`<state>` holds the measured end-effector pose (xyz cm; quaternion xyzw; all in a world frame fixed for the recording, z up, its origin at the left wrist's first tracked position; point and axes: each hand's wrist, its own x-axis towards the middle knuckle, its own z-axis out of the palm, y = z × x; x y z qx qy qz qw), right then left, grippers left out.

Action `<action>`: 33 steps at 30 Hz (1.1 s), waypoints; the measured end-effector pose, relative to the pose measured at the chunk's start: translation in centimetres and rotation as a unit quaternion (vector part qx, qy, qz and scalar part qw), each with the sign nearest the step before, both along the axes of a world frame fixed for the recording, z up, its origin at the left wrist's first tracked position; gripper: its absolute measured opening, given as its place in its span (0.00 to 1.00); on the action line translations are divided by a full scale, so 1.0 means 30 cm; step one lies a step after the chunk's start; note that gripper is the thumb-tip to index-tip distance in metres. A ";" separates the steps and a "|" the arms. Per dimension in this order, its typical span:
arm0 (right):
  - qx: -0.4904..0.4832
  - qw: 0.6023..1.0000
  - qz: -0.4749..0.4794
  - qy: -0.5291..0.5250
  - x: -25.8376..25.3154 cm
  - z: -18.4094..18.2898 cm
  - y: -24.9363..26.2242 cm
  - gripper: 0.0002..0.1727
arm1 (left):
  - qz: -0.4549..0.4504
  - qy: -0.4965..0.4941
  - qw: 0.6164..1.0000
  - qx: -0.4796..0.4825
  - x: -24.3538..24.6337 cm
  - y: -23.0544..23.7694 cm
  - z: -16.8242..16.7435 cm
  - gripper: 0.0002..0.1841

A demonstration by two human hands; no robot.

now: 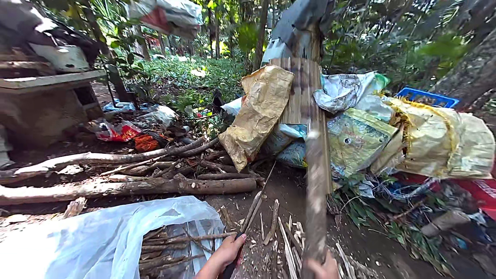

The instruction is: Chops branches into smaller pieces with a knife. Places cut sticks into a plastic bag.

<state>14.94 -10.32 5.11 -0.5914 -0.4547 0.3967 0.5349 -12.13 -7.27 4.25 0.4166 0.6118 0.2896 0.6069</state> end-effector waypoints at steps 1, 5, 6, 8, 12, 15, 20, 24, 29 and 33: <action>0.079 0.997 -0.019 0.007 0.014 0.140 0.031 0.47 | 0.003 -0.005 1.000 0.000 -0.004 -0.001 0.001 0.23; 0.345 0.932 -0.109 0.024 0.021 0.587 0.147 0.44 | 0.011 -0.028 1.000 -0.001 -0.020 -0.001 0.000 0.23; 0.387 0.915 -0.115 0.022 0.009 0.635 0.163 0.41 | 0.015 -0.029 0.999 -0.004 -0.023 0.000 0.006 0.24; 0.386 0.916 -0.111 -0.014 -0.039 0.622 0.162 0.40 | 0.019 -0.031 0.999 -0.007 -0.027 0.001 0.019 0.24; -0.063 0.956 0.035 -0.283 -0.107 0.274 0.112 0.45 | 0.020 -0.019 1.000 -0.011 -0.045 -0.009 0.031 0.24; -0.305 0.836 0.161 -0.427 -0.124 0.102 0.162 0.47 | 0.006 0.019 1.000 -0.023 -0.063 -0.012 0.002 0.25; -0.238 0.926 0.182 -0.229 -0.105 0.129 0.121 0.42 | 0.030 0.017 0.999 -0.032 -0.101 -0.027 -0.016 0.26; -0.027 0.983 0.114 -0.141 -0.067 0.435 0.101 0.42 | 0.036 0.011 0.998 -0.051 -0.124 -0.020 -0.004 0.25; 0.305 0.945 -0.064 -0.095 -0.063 0.704 0.228 0.43 | 0.022 0.015 0.998 -0.052 -0.144 -0.019 -0.016 0.24; 0.161 0.971 -0.046 -0.169 -0.125 0.434 0.250 0.51 | 0.027 0.016 0.998 -0.050 -0.143 -0.018 -0.017 0.23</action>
